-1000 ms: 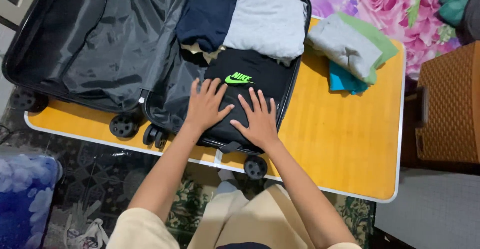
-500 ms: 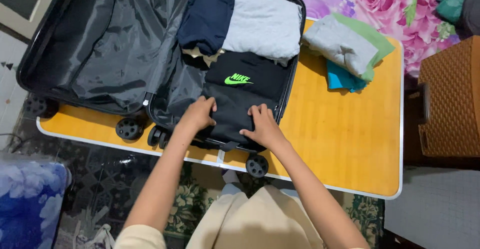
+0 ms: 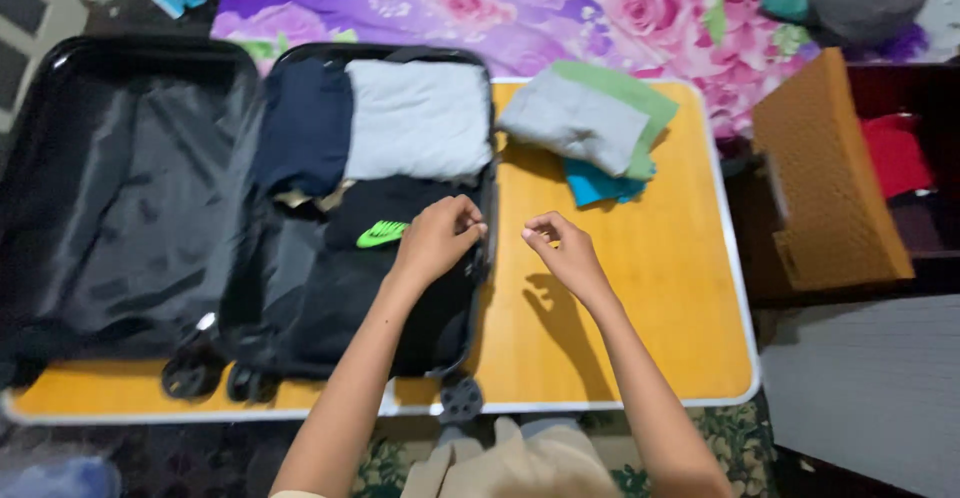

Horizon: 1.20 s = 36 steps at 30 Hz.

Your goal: Folding clothes and packing them into a black suitcase.

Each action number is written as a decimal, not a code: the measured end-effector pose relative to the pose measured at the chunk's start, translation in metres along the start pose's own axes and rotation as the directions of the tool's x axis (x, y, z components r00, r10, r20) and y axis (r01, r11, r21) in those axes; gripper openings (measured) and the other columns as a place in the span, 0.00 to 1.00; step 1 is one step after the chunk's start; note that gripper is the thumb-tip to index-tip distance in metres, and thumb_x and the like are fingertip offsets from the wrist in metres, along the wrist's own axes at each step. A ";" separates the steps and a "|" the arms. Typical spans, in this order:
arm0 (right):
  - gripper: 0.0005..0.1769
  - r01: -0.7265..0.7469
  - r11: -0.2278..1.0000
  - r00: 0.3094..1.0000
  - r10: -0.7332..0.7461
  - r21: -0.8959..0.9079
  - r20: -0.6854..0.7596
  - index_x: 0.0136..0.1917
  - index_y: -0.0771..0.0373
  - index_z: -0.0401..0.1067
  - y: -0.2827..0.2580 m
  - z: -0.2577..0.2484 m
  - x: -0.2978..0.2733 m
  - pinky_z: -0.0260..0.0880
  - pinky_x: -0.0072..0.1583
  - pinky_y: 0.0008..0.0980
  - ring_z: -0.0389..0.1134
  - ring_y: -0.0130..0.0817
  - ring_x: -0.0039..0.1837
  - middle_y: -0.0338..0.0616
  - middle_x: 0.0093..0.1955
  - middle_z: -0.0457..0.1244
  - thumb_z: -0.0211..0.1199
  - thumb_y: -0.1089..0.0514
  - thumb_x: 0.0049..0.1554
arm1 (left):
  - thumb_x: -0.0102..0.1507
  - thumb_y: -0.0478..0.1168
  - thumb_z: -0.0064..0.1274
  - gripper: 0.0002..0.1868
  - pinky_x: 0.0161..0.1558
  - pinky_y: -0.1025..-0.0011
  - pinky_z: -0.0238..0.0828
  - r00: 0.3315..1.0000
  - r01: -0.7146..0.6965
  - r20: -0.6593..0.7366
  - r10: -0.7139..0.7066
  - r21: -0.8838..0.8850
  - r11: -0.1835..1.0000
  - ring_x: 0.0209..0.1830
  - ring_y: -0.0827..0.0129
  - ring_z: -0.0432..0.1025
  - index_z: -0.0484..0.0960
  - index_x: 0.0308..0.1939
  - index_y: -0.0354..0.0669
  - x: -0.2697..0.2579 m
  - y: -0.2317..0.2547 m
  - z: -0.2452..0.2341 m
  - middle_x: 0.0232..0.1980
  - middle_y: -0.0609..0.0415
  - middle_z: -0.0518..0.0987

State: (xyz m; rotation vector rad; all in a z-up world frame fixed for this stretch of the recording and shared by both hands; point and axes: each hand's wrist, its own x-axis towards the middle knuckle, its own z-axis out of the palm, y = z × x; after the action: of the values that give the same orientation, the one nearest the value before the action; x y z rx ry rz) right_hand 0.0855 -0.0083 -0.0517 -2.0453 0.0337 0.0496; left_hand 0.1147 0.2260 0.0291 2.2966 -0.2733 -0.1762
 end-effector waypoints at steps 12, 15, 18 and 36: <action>0.38 0.192 0.856 0.959 -0.267 -0.480 -0.091 0.67 0.58 0.67 0.061 -0.102 0.169 0.57 0.71 0.51 0.56 0.53 0.73 0.51 0.70 0.59 0.75 0.49 0.46 | 0.70 0.47 0.49 0.16 0.52 0.48 0.73 0.946 0.325 -0.031 -0.324 0.149 0.934 0.47 0.40 0.77 0.86 0.45 0.38 0.215 -0.049 0.213 0.45 0.36 0.83; 0.46 0.224 0.814 0.974 -0.202 -0.536 0.100 0.72 0.55 0.63 0.042 -0.095 0.191 0.49 0.71 0.60 0.48 0.56 0.79 0.51 0.76 0.54 0.77 0.49 0.43 | 0.66 0.50 0.52 0.19 0.56 0.48 0.71 0.927 0.302 0.140 -0.347 0.270 0.914 0.56 0.41 0.73 0.84 0.47 0.37 0.212 0.002 0.185 0.53 0.35 0.80; 0.50 0.215 0.795 0.973 -0.123 -0.568 0.195 0.75 0.54 0.60 0.056 -0.083 0.204 0.46 0.69 0.67 0.45 0.60 0.80 0.52 0.78 0.51 0.76 0.51 0.43 | 0.61 0.44 0.51 0.16 0.53 0.49 0.71 0.983 0.159 0.038 -0.178 0.297 0.942 0.63 0.42 0.66 0.84 0.46 0.37 0.212 -0.026 0.208 0.61 0.41 0.76; 0.30 -0.126 0.743 0.991 0.121 0.657 0.053 0.70 0.63 0.67 0.009 -0.135 0.083 0.65 0.66 0.34 0.68 0.36 0.64 0.46 0.65 0.67 0.62 0.59 0.55 | 0.66 0.39 0.45 0.21 0.52 0.61 0.76 0.941 0.047 -0.236 -0.243 -0.619 0.784 0.51 0.60 0.77 0.71 0.64 0.41 0.138 -0.005 0.176 0.56 0.49 0.79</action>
State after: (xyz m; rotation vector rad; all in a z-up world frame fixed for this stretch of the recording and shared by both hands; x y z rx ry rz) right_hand 0.1705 -0.1325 -0.0019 -1.3200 0.1617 0.1119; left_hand 0.2114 0.0689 -0.0982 1.6594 0.1199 0.0194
